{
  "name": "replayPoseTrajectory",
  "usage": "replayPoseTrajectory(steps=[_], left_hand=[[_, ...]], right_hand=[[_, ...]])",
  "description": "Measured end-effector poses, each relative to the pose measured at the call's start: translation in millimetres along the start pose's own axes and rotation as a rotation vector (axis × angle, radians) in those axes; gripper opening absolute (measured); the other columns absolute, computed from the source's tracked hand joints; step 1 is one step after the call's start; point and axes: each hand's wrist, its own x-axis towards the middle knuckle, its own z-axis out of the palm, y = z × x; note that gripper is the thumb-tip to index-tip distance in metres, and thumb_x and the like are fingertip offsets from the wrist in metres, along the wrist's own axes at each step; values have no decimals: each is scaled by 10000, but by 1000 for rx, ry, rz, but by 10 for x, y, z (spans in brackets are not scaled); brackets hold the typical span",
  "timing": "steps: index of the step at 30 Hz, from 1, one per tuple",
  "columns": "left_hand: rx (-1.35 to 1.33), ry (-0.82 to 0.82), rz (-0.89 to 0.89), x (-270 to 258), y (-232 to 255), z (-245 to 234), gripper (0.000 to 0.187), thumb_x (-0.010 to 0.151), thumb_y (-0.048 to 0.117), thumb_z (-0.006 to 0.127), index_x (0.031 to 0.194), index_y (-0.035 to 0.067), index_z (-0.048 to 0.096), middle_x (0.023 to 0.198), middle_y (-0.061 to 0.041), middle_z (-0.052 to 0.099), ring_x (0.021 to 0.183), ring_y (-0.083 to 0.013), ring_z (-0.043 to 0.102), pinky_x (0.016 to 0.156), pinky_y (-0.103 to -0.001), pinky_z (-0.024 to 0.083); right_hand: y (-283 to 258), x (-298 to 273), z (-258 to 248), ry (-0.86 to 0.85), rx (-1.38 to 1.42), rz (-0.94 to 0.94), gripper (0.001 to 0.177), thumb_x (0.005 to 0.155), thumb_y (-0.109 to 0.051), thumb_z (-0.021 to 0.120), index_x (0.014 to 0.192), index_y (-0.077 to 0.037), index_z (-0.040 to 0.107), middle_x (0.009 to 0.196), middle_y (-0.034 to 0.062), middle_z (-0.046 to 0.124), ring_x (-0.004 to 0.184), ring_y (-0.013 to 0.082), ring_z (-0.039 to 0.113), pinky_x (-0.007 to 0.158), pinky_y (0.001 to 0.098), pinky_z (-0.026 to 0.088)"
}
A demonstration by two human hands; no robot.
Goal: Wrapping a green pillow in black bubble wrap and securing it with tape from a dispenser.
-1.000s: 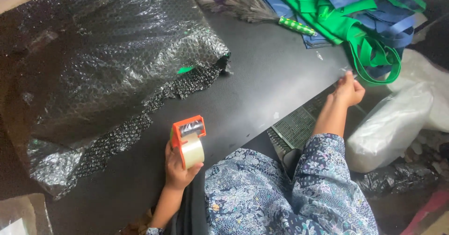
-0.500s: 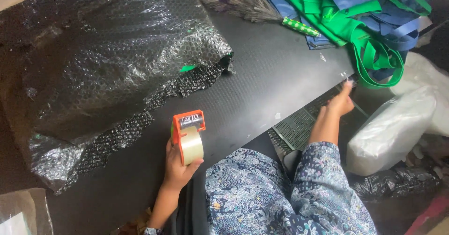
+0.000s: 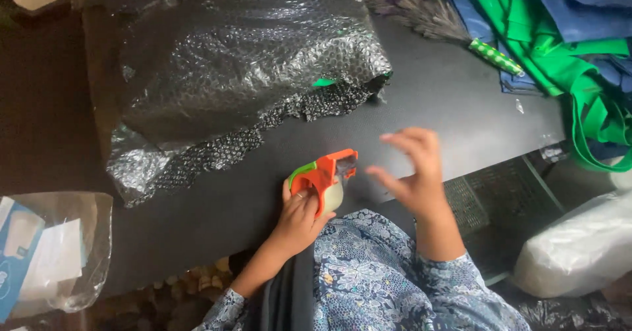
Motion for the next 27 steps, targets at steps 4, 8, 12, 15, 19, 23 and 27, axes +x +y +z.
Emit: replayPoseTrajectory(steps=[4, 8, 12, 15, 19, 23, 27], left_hand=[[18, -64, -24, -203, -113, 143, 489, 935, 416, 720, 1225, 31, 635, 1092, -80, 728, 1076, -271, 646, 1122, -751, 185], [-10, -35, 2, -180, -96, 88, 458, 944, 381, 720, 1196, 6, 643, 1062, -111, 726, 1047, -292, 653, 1106, -742, 205], [42, -33, 39, -138, -120, 61, 463, 935, 449, 715, 1162, 49, 662, 1026, -58, 727, 1024, -248, 665, 1119, -719, 248], [59, -19, 74, 2, -43, -32, 474, 929, 495, 704, 1131, 68, 680, 1023, -36, 730, 1034, -223, 669, 1127, -694, 269], [89, -48, 45, 149, 122, -171, 472, 920, 484, 702, 1096, 46, 715, 911, -59, 732, 977, -243, 696, 1116, -710, 277], [77, -79, 5, 122, 103, -189, 451, 904, 516, 699, 1063, 97, 749, 849, -30, 736, 930, -230, 708, 1116, -719, 282], [58, -31, -37, 226, 166, -279, 460, 907, 495, 704, 1044, 57, 739, 822, -85, 728, 886, -294, 711, 1114, -720, 274]], right_hand=[[-286, -11, 232, -237, -105, -177, 399, 744, -206, 914, 1117, -200, 775, 1048, 58, 623, 866, 293, 585, 779, 423, 516], [-180, -154, 342, -208, -105, -179, 248, 790, -150, 881, 1017, -188, 786, 1005, 45, 633, 825, 284, 589, 742, 403, 509], [-124, -266, 392, -157, -43, -203, 158, 791, -55, 866, 867, -147, 763, 945, 20, 706, 796, 256, 648, 733, 385, 551], [-126, -317, 403, -117, -47, -257, 134, 850, -30, 816, 794, -112, 727, 932, 23, 754, 828, 258, 718, 730, 387, 584], [-330, -311, 369, -78, -106, -320, 167, 888, -18, 786, 755, -72, 700, 905, 55, 782, 839, 277, 769, 715, 378, 612], [-554, -217, 231, -154, -88, -331, 158, 888, 39, 751, 772, -29, 667, 923, 108, 778, 887, 320, 778, 712, 402, 623], [-786, -115, 106, -274, 5, -314, 139, 867, 95, 715, 826, -21, 650, 1004, 135, 784, 931, 374, 766, 707, 450, 618]])
